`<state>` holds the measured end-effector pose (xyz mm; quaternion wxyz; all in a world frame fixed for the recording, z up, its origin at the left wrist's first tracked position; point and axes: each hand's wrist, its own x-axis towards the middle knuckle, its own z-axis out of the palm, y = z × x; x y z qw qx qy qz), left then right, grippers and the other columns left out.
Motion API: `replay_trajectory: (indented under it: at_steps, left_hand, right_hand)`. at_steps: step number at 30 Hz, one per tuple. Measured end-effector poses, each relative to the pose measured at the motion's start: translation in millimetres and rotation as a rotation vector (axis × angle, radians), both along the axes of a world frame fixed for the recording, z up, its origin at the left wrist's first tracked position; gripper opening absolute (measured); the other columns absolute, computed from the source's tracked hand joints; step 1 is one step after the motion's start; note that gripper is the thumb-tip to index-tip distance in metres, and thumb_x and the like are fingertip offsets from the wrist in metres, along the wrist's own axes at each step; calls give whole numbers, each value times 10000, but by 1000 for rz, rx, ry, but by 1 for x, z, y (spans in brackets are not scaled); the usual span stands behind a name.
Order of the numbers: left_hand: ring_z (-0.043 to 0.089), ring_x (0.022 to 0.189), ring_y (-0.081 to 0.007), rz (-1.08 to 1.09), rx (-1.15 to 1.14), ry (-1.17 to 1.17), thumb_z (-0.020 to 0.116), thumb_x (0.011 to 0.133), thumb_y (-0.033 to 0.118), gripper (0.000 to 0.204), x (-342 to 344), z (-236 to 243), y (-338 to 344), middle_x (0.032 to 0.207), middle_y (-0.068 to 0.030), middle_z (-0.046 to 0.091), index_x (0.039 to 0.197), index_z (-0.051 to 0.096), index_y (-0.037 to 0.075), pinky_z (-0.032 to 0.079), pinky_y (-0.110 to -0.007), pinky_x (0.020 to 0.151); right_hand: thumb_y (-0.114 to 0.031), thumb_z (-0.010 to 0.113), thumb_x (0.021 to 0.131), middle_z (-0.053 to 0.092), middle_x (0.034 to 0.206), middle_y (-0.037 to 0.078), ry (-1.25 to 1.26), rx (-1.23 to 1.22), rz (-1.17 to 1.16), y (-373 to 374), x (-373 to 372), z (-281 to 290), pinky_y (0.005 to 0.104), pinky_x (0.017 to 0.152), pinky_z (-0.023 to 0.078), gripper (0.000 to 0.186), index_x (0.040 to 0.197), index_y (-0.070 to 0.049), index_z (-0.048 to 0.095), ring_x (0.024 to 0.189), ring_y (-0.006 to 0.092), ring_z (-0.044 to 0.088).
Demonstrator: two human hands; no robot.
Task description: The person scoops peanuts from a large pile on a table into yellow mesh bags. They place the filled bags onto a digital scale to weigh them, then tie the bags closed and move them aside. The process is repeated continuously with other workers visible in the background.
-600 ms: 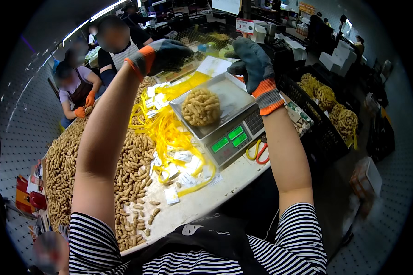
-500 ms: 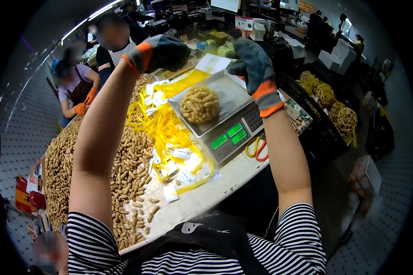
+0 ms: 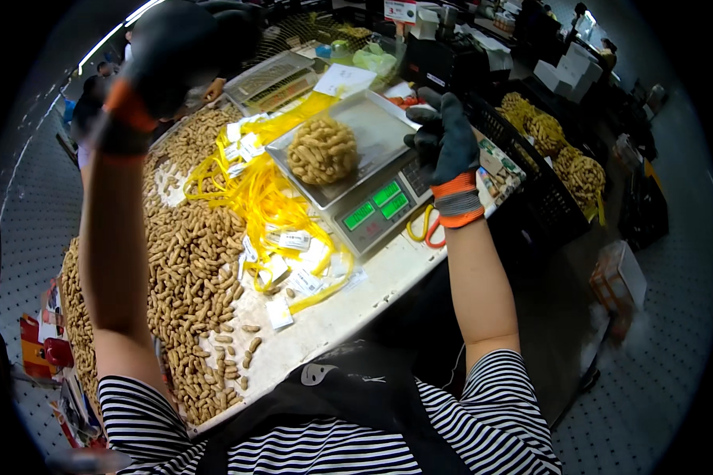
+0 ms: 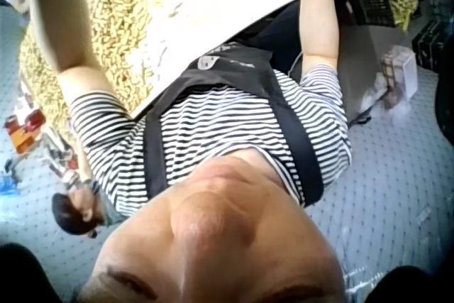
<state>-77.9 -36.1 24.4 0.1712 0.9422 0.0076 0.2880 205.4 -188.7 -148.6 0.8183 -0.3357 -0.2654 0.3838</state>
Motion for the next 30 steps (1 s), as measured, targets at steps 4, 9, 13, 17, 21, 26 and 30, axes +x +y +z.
replay_trajectory:
  at_steps: [4,9,13,17,21,26,30]
  left_hand:
    - [606,918,-228,23,596,-180,465,909,180,336,-49,2,-32,1088,-161,581,1176,517,-16,512,-314,769]
    - [559,1044,-223,398,-30,-463,448,921,152,323,-133,-57,-66,1159,-152,556,1209,503,17,474,-341,858]
    - [541,913,-134,917,-804,-360,524,883,188,350,-210,-141,-78,1009,-20,574,1203,521,45,433,-238,753]
    - [468,1141,-319,1413,-138,754,701,720,383,751,-198,-202,-119,1246,-166,496,1322,384,63,355,-395,961]
    - [289,1260,-394,1605,-498,591,718,662,456,876,-240,-346,-108,1409,-215,245,1352,329,82,309,-414,1013]
    - [129,1314,-435,1750,-605,763,553,698,606,867,-195,-358,-129,1455,-196,115,1404,210,237,216,-583,996]
    - [302,1235,-444,1696,-666,654,563,739,527,751,-201,-355,-132,1370,-254,284,1356,321,171,294,-491,994]
  right_hand:
    - [-375,503,886,635,780,-9,163,-115,-88,-14,3,-39,202,523,481,377,1082,-66,593,499,38,471]
    - [-304,515,886,624,762,-13,270,-150,30,-24,10,-87,193,515,476,318,1078,-64,596,502,34,470]
    - [-226,554,859,576,758,11,293,-321,-3,-23,-6,-106,174,499,431,242,1031,-65,608,494,52,454]
    - [-125,419,914,580,876,40,331,-258,111,-27,-5,-135,116,464,339,294,1153,19,512,539,22,417]
    - [-139,475,890,497,704,-47,364,-338,221,-35,-14,-146,129,473,318,233,1074,-54,591,523,10,380]
    - [-198,535,856,576,716,-42,268,-475,76,-44,-14,-153,158,419,349,204,1007,-97,626,459,10,401]
    - [-226,490,880,564,708,-60,292,-417,52,-44,-22,-160,157,483,404,232,1031,-101,615,485,4,441]
